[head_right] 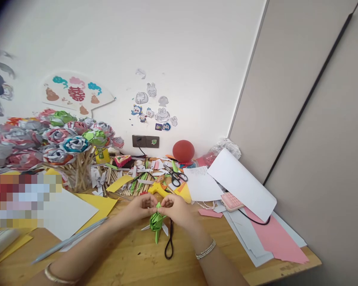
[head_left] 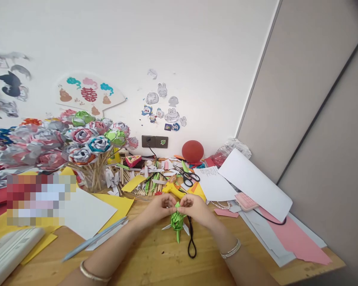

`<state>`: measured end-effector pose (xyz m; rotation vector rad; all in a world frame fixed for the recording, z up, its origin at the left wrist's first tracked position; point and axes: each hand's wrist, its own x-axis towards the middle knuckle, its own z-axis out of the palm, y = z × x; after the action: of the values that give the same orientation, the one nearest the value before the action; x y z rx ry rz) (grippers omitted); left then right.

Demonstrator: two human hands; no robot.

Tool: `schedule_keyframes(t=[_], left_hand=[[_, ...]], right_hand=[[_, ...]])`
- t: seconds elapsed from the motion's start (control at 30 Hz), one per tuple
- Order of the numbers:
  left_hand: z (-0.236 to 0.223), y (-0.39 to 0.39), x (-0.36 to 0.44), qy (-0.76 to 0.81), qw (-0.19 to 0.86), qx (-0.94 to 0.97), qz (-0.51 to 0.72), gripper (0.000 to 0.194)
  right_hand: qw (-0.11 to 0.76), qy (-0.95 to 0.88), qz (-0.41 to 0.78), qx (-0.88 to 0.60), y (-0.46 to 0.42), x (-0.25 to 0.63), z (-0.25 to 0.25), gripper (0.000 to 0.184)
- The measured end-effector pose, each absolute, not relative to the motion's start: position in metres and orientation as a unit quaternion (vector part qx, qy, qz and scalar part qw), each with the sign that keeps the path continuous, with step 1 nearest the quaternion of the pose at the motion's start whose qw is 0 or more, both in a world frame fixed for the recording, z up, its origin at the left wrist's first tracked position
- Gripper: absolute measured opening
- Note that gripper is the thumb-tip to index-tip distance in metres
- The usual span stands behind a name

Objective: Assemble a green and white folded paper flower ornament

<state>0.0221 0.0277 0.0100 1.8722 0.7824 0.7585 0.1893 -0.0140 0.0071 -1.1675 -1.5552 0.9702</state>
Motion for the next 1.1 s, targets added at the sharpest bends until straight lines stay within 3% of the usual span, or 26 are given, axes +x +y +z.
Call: schedule_keyframes(t=[0.43, 0.63, 0.73, 0.87, 1.1], left_hand=[[0.009, 0.024, 0.026, 0.367, 0.404, 0.768, 0.335, 0.017], [0.015, 0.020, 0.026, 0.351, 0.392, 0.777, 0.344, 0.017], [0.019, 0.023, 0.021, 0.315, 0.461, 0.766, 0.320, 0.017], [0.020, 0.028, 0.014, 0.273, 0.597, 0.712, 0.249, 0.033], [0.013, 0.029, 0.016, 0.303, 0.569, 0.717, 0.264, 0.037]], right_hand=[[0.462, -0.647, 0.330, -0.509, -0.015, 0.186, 0.006, 0.008], [0.434, -0.703, 0.240, -0.510, -0.021, 0.187, 0.016, 0.010], [0.420, -0.728, 0.223, -0.494, -0.023, 0.188, 0.017, 0.011], [0.397, -0.752, 0.225, -0.475, -0.023, 0.189, 0.016, 0.012], [0.406, -0.791, 0.173, -0.423, -0.028, 0.188, 0.022, 0.012]])
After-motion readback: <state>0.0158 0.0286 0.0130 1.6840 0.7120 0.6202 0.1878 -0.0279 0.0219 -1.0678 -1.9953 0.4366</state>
